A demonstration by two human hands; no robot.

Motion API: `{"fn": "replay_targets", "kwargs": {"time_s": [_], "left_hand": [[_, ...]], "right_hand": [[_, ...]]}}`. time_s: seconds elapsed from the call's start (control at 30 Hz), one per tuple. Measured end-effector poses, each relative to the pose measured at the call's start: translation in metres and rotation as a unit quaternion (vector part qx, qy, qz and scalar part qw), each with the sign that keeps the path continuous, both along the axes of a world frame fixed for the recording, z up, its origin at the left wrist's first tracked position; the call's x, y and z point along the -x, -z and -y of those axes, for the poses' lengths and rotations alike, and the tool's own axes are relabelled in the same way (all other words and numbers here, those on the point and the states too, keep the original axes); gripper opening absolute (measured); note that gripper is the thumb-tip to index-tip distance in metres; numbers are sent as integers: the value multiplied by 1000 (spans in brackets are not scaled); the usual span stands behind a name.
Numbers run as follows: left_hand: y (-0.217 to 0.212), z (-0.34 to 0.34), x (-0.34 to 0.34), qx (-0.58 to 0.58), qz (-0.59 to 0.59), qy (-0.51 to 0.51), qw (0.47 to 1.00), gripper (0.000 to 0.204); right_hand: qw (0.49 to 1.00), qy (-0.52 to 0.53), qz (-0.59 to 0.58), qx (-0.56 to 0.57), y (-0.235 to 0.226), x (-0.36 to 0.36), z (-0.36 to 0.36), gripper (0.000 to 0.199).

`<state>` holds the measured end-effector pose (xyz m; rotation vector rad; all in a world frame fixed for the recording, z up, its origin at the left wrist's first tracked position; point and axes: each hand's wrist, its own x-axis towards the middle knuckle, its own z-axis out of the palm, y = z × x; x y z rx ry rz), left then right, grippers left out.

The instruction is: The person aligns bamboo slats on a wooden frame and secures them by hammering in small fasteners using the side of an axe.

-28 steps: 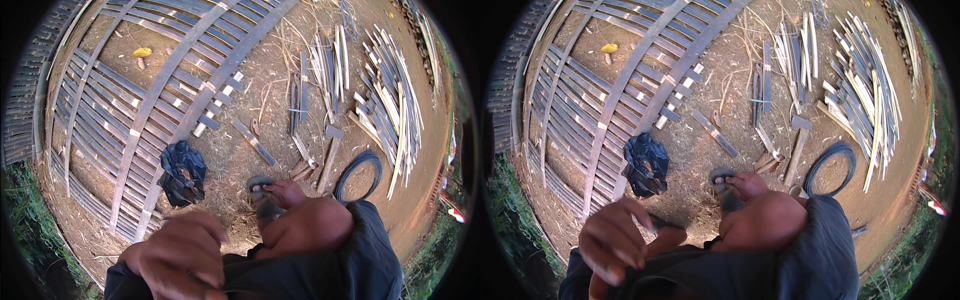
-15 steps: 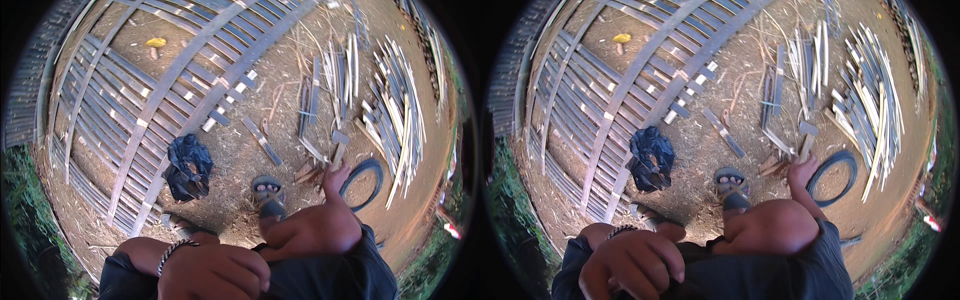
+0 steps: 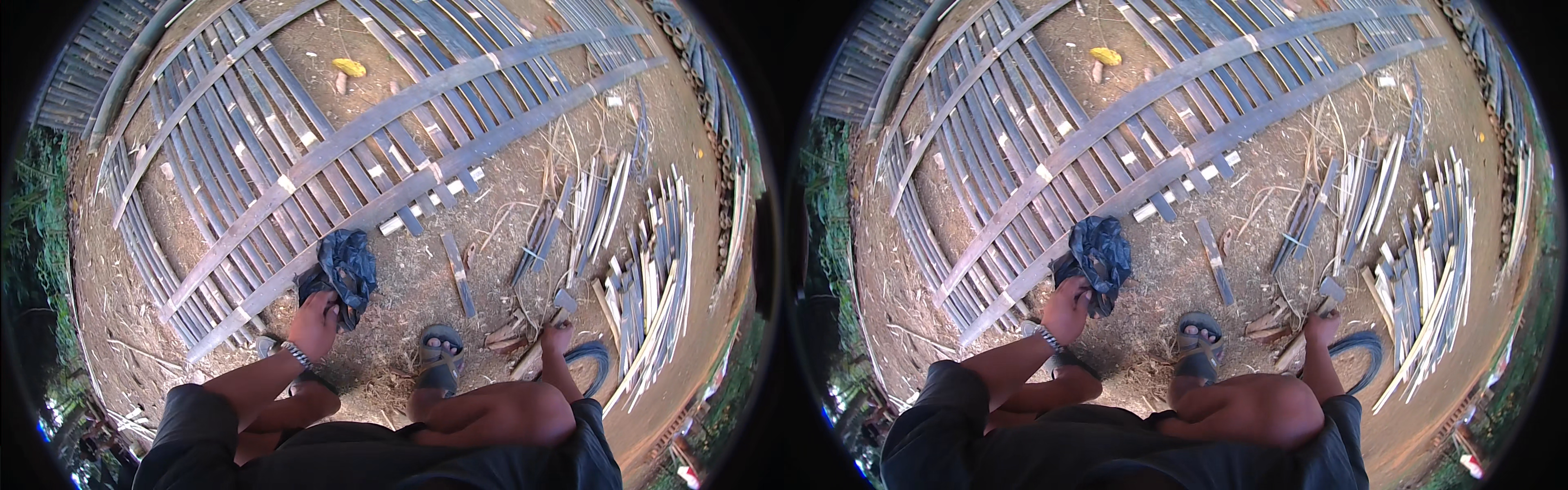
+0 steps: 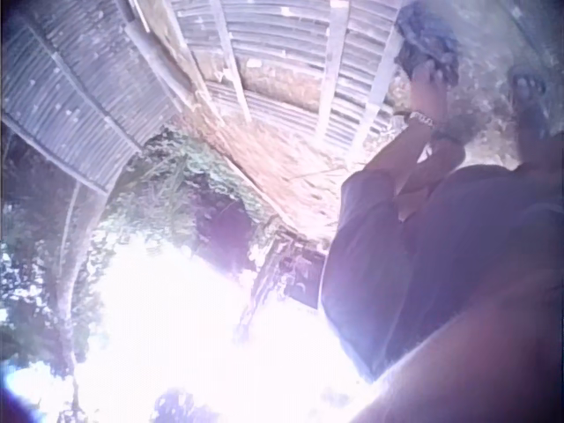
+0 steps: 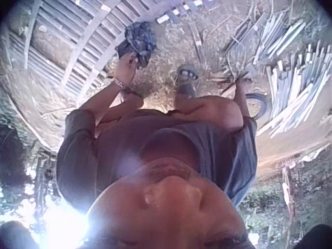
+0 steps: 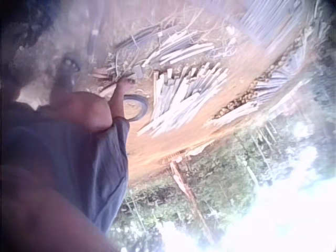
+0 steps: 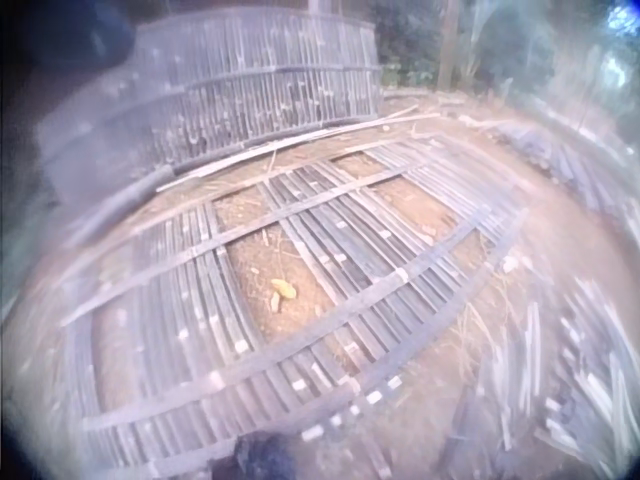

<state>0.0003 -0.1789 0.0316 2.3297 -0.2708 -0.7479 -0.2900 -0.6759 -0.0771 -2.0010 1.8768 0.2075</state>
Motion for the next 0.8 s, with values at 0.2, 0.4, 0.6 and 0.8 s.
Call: {"fn": "replay_targets", "kwargs": {"time_s": [0.2, 0.4, 0.6, 0.8], "left_hand": [[31, 18, -8, -121, 58, 65, 989, 36], [47, 11, -8, -164, 87, 109, 977, 30], [46, 8, -13, -135, 88, 95, 982, 20], [34, 8, -17, -163, 98, 139, 972, 15]], "right_hand": [[999, -22, 27, 1, 2, -2, 4, 68], [999, -11, 31, 4, 3, 0, 7, 70], [999, -3, 45, 2, 4, 1, 5, 70], [997, -43, 61, 26, 5, 4, 3, 70]]}}
